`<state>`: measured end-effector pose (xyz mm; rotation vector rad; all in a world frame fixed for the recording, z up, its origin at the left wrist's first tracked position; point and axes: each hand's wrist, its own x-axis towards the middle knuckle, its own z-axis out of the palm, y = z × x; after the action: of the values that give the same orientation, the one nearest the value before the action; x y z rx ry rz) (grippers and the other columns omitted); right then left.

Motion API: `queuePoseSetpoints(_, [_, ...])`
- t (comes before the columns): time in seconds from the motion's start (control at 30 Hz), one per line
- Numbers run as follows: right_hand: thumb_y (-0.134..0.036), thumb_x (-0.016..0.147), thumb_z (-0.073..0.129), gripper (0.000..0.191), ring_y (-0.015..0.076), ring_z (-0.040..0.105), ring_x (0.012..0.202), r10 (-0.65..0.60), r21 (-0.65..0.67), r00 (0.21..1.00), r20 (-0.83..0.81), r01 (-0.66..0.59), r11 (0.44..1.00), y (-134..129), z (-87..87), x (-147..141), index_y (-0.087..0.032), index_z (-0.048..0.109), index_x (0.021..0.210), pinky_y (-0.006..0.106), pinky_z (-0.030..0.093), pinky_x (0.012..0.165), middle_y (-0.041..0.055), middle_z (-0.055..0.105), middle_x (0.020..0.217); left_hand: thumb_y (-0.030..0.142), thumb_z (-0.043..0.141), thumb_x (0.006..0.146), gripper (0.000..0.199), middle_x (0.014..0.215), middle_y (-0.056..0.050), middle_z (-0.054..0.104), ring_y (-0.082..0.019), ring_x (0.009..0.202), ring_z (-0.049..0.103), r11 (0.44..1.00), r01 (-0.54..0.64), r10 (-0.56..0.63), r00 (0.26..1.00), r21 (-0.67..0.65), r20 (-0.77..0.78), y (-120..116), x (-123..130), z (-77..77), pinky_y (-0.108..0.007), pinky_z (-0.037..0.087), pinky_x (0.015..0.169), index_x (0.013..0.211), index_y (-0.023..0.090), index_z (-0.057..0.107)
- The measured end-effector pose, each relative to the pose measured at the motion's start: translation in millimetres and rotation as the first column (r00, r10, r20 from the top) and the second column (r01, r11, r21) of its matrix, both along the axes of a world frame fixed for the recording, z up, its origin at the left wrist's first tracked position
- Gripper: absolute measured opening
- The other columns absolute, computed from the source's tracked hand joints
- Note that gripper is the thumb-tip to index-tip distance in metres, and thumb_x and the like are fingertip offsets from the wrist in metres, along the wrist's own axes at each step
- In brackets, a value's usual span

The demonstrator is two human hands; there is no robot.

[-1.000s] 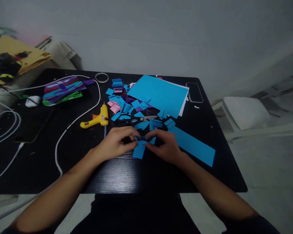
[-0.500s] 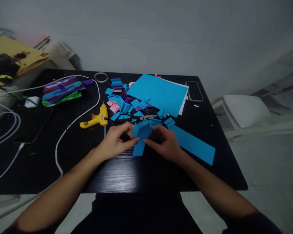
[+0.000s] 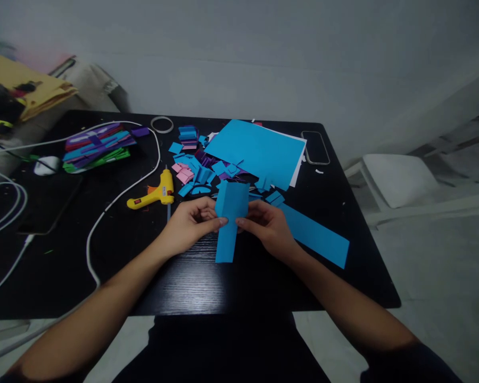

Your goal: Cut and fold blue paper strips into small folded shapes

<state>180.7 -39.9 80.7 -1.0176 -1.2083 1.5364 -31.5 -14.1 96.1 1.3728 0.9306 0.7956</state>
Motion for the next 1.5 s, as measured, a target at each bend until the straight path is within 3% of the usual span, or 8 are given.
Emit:
queuePoseSetpoints(0.3, [-0.040,0.082,0.082,0.028,0.0205,0.074,0.090,-0.044,0.129,0.996,0.075,0.034,0.991,-2,-2.8,-1,-0.023,0.070,0.102,0.040,0.063,0.086,0.0035,0.077,0.097,0.031,0.081,0.082,0.020,0.075,0.001,0.066,-0.013,0.068,0.060,0.967,-0.037,0.068,0.991,0.254,-0.114,0,-3,-4.2,-0.025,0.052,0.066,0.095,0.018,0.072])
queuePoseSetpoints(0.53, [-0.042,0.090,0.072,0.028,0.0204,0.070,0.101,-0.180,0.078,0.980,0.078,0.174,0.982,2,-6.7,2,-0.024,0.064,0.109,0.037,0.061,0.090,0.0059,0.072,0.106,0.025,0.072,0.091,0.007,0.093,-0.005,0.068,-0.017,0.084,0.066,0.662,-0.059,0.229,0.965,0.747,-0.127,-1,-8,-3.5,-0.030,0.054,0.075,0.089,0.024,0.079])
queuePoseSetpoints(0.67, [-0.052,0.089,0.070,0.035,0.0189,0.073,0.084,0.003,-0.224,0.994,-0.108,-0.028,0.974,4,-6.0,-1,-0.020,0.067,0.103,0.035,0.063,0.079,0.0052,0.073,0.094,0.014,0.070,0.091,0.015,0.088,-0.003,0.064,-0.015,0.079,0.064,0.532,0.005,0.235,0.960,0.847,-0.154,-3,-8,-6.6,-0.028,0.052,0.069,0.097,0.025,0.079])
queuePoseSetpoints(0.77, [-0.047,0.081,0.081,0.032,0.0168,0.071,0.080,0.069,-0.255,0.987,-0.142,-0.104,0.961,2,-3.5,-4,-0.019,0.071,0.093,0.032,0.061,0.077,0.0031,0.073,0.090,0.011,0.068,0.091,0.019,0.090,-0.003,0.063,-0.015,0.079,0.063,0.505,0.060,0.203,0.962,0.861,-0.185,-4,-8,-9.4,-0.027,0.051,0.069,0.099,0.024,0.078])
queuePoseSetpoints(0.87, [-0.040,0.077,0.085,0.026,0.0147,0.069,0.074,0.023,-0.243,0.994,-0.109,-0.049,0.969,1,-1.9,-3,-0.019,0.072,0.085,0.030,0.059,0.074,0.0002,0.073,0.084,0.009,0.064,0.092,0.022,0.095,-0.005,0.065,-0.016,0.087,0.064,0.563,0.059,0.189,0.962,0.825,-0.198,-5,-6,-10.8,-0.028,0.053,0.075,0.104,0.023,0.076])
queuePoseSetpoints(1.1, [-0.041,0.079,0.082,0.024,0.0167,0.069,0.076,-0.068,-0.024,0.992,0.108,0.071,0.997,2,-4.4,-2,-0.020,0.072,0.083,0.031,0.057,0.072,0.0020,0.074,0.084,0.031,0.058,0.097,0.021,0.090,-0.004,0.068,-0.017,0.082,0.063,0.975,-0.048,0.079,0.988,0.218,-0.136,-1,-1,-7.9,-0.028,0.051,0.076,0.109,0.017,0.067])
queuePoseSetpoints(1.27, [-0.046,0.080,0.081,0.030,0.0149,0.063,0.068,-0.081,0.063,0.976,0.203,0.069,0.996,1,-7.2,-4,-0.018,0.068,0.080,0.028,0.052,0.065,0.0005,0.069,0.075,0.043,0.072,0.086,0.029,0.064,0.004,0.053,-0.011,0.060,0.048,0.998,-0.018,0.027,0.989,0.064,-0.146,-3,6,-6.6,-0.023,0.039,0.057,0.081,0.016,0.065])
queuePoseSetpoints(1.5, [-0.044,0.078,0.083,0.030,0.0167,0.066,0.074,-0.029,0.041,0.986,0.166,0.023,0.999,0,-9.4,-5,-0.019,0.069,0.086,0.030,0.053,0.070,0.0017,0.071,0.081,0.042,0.073,0.086,0.027,0.065,0.002,0.059,-0.011,0.059,0.052,0.994,-0.071,0.084,0.985,0.087,-0.151,-5,7,-10.3,-0.023,0.040,0.056,0.083,0.015,0.069])
